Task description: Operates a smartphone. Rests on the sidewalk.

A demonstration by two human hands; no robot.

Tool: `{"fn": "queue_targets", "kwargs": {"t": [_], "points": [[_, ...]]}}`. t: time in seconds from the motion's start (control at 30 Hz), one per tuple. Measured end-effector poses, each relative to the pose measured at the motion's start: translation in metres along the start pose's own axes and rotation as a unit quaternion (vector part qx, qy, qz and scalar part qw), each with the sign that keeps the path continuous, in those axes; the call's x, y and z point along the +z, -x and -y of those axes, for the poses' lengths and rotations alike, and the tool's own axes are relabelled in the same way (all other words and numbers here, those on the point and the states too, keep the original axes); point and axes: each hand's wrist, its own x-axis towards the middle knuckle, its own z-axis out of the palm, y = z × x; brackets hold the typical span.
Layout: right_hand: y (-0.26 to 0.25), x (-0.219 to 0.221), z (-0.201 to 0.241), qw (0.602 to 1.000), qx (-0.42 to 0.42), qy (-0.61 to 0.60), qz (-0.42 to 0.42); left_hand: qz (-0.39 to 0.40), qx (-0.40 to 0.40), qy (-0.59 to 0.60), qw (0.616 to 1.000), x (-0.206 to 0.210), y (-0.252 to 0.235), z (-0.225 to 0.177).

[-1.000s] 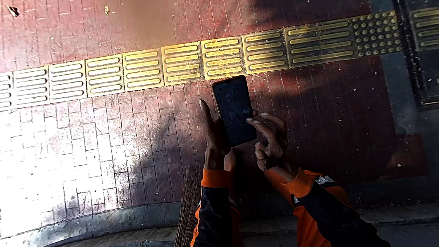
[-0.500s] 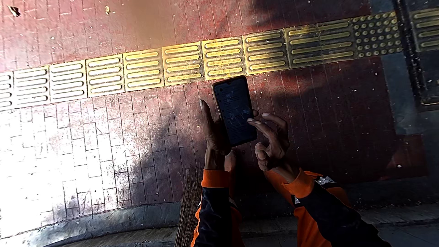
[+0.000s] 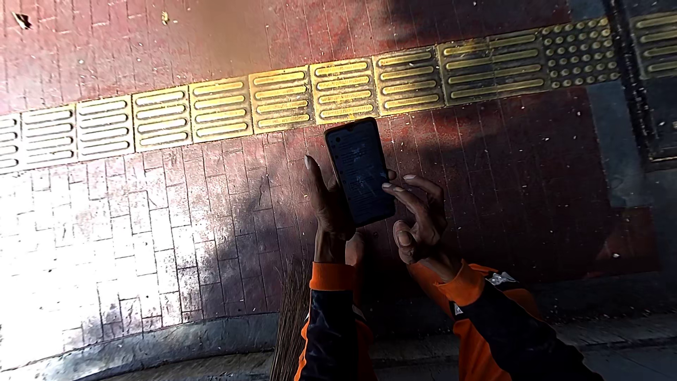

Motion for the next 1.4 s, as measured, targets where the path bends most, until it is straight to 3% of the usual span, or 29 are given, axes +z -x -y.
{"fn": "queue_targets", "kwargs": {"t": [1.4], "points": [[0.0014,0.0000,-0.0009,1.000,0.002,-0.012,0.007,-0.028,0.007,-0.027,0.999,0.0034,0.0012,-0.0010]]}}
